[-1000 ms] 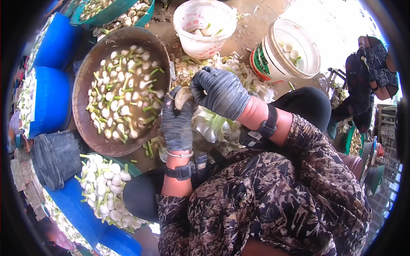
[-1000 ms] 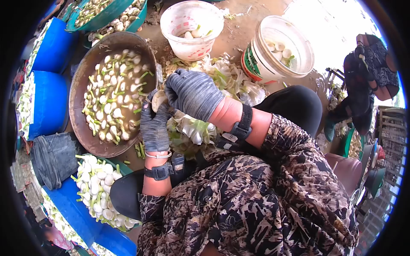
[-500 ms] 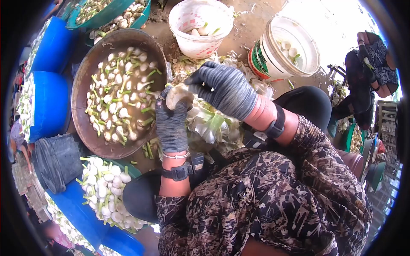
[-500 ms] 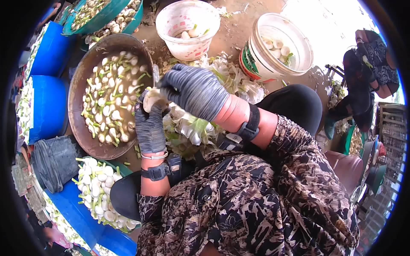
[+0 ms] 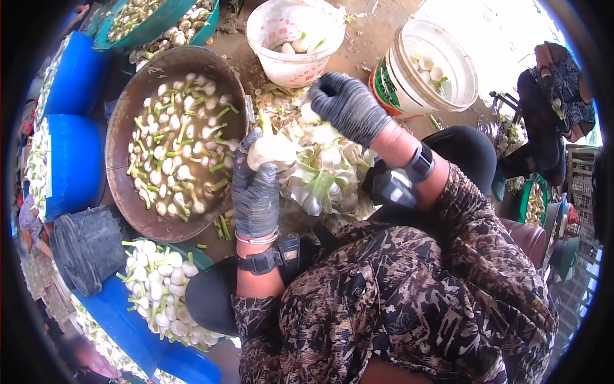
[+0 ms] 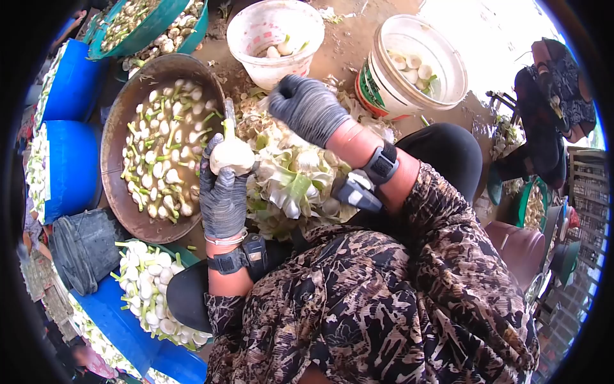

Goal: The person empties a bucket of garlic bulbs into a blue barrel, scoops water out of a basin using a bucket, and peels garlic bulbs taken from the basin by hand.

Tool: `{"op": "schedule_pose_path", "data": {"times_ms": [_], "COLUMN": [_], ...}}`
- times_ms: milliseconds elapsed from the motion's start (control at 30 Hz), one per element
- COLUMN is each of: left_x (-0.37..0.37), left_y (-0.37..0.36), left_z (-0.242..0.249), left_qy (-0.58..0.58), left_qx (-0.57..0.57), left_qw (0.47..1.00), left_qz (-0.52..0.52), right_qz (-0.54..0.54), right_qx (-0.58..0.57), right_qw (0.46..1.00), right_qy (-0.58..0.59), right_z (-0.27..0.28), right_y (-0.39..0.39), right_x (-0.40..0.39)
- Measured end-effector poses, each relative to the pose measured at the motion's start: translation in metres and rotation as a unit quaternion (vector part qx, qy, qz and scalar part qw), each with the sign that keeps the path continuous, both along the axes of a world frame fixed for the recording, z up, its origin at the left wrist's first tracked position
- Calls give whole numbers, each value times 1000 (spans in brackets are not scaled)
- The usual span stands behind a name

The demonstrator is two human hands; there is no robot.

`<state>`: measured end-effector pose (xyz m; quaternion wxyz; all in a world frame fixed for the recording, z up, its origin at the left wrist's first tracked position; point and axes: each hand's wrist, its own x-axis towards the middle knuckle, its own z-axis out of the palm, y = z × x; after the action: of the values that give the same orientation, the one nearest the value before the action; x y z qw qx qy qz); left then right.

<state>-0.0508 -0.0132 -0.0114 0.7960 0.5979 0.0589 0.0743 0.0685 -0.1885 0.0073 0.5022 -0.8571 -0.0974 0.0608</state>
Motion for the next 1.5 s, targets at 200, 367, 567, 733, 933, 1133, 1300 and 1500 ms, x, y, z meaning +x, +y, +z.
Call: {"op": "schedule_pose_path", "data": {"times_ms": [200,367,567,733,933,1133,1300,1500], "left_x": [4,10,5,8,8,6,3,6], "left_y": [4,-10,-7,-4,-11,-3,2,-5], "left_z": [-8,-9,-19,-8,-2,-7,-22,-7], "left_qy": [30,41,21,32,73,107,99,17], "left_qx": [-211,-211,-159,-231,-188,-30,77,204], "left_qw": [975,976,986,971,976,988,980,967], "left_qz": [-69,-24,-39,-59,-85,-109,-158,-151], "right_qz": [85,145,78,-27,229,254,239,163], "right_qx": [-28,8,28,-90,-120,-154,-187,-15], "right_qw": [961,988,996,989,895,898,924,985], "right_qy": [-261,-59,20,-111,-364,-324,-232,56], "right_z": [17,35,-9,-16,22,13,7,-15], "right_y": [-7,6,7,-23,-6,-2,-4,-6], "right_x": [-9,-36,-29,3,-22,-37,-40,-28]}}
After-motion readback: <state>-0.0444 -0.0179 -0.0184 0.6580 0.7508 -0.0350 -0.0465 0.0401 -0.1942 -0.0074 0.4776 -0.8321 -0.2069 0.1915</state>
